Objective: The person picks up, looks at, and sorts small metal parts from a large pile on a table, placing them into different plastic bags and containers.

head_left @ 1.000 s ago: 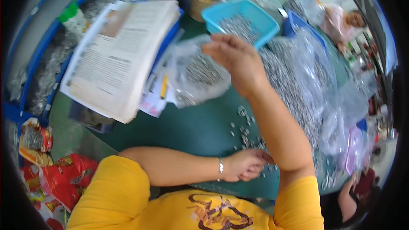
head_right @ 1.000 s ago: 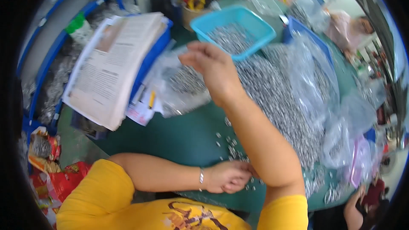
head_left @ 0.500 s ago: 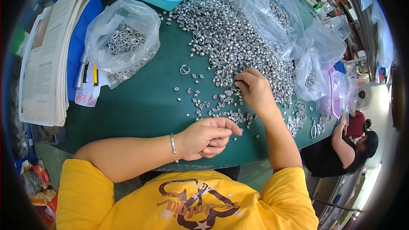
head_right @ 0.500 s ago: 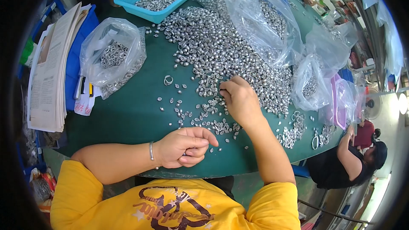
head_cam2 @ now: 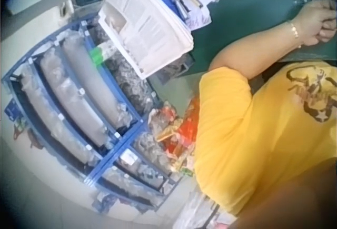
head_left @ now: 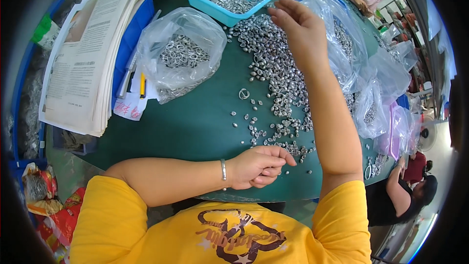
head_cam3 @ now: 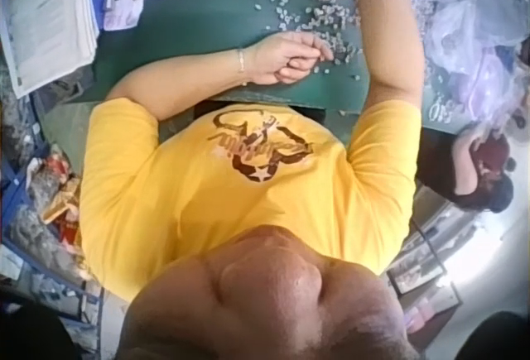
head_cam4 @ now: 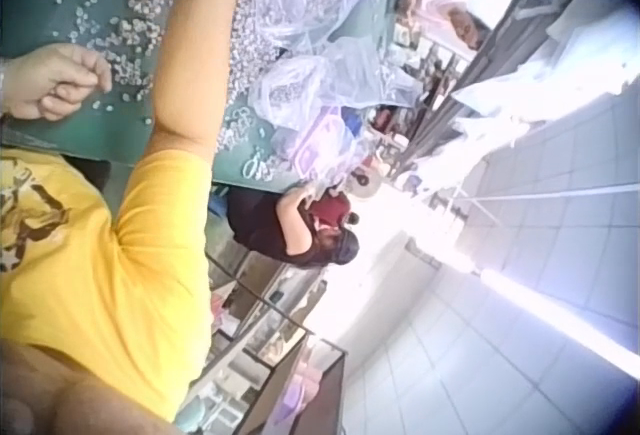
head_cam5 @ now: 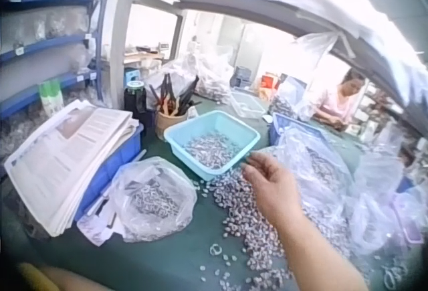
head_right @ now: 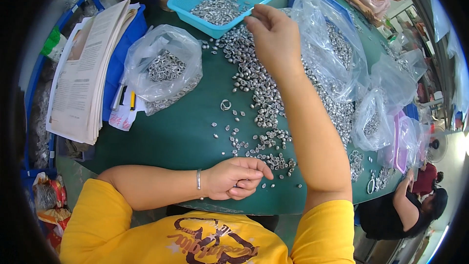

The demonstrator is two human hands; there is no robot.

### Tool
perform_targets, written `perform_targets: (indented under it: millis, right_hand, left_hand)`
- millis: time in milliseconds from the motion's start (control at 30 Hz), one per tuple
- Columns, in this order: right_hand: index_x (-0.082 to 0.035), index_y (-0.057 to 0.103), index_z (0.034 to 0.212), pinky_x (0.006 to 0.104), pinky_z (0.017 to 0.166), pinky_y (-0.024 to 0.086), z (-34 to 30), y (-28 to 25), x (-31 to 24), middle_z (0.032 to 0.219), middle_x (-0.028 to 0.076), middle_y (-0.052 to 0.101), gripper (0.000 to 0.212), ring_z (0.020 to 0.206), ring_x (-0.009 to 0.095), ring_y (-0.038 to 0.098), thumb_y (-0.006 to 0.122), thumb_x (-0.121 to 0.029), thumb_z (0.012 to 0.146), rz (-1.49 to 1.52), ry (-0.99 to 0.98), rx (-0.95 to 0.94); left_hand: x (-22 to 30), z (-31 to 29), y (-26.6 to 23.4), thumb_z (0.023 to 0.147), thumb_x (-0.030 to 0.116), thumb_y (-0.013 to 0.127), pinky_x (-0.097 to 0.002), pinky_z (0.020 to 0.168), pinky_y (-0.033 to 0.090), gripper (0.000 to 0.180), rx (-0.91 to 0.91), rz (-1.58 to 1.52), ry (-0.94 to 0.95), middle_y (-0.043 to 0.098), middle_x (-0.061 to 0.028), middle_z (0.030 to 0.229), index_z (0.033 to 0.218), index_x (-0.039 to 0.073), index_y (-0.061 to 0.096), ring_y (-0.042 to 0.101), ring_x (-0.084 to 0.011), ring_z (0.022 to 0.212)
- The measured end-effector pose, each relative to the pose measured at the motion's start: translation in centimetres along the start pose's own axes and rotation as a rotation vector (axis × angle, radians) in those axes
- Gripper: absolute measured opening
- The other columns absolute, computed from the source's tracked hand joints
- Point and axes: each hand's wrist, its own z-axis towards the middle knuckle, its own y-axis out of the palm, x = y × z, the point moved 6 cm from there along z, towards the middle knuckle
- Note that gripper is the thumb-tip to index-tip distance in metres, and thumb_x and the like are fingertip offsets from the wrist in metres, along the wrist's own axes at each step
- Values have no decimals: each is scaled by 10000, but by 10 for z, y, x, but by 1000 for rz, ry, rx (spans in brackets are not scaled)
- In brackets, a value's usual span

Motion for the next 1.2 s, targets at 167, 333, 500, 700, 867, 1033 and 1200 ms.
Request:
perform_targets:
  millis: [167,333,500,700,867,1033,1200]
  right_hand:
    - [-20,637,929,331,629,480,-53,42,9,727,108,635,209,637,219,601,653,-138,758,-561,37,-666]
    - [-17,528,765,408,653,472,-120,35,19,833,145,513,170,761,348,561,661,-110,719,-575,-122,-467]
    - [-10,524,779,360,633,445,-159,-63,7,813,122,523,147,719,291,529,658,-20,718,-349,-49,-54]
    - [-2,511,733,366,603,422,-256,-242,36,717,138,525,144,656,297,516,653,-26,726,-888,151,556]
    - [8,569,714,370,652,437,-330,-341,60,710,144,544,169,686,308,539,667,-125,748,-1121,467,790]
    - [37,614,762,423,714,431,-351,-349,90,782,204,590,246,766,371,549,637,-209,767,-1253,621,543]
    - [21,597,912,365,797,448,-274,-219,31,972,177,588,137,914,332,562,578,-27,786,-927,158,403]
  left_hand:
    - [1,3,-2,921,122,410,-188,365,231,186,45,-29,4,339,24,580,1045,58,533,308,-55,408]
    - [-4,-1,0,913,116,421,-202,373,234,187,36,-49,-10,314,22,536,1022,50,558,284,-71,389]
    - [5,-1,-3,918,105,395,-198,373,238,182,110,-33,-11,326,10,544,1013,77,549,294,-79,404]
    - [3,2,-1,918,113,393,-202,355,236,183,105,18,-1,324,11,537,985,105,563,295,-80,388]
    - [8,-1,-3,917,129,415,-204,361,227,174,87,16,44,319,17,537,992,101,569,297,-78,392]
    - [10,-2,-2,921,125,397,-205,367,242,189,105,-31,37,315,12,540,1008,105,564,299,-79,397]
    - [15,-2,-2,929,148,385,-206,375,254,209,49,-85,123,324,11,557,1016,100,569,308,-79,407]
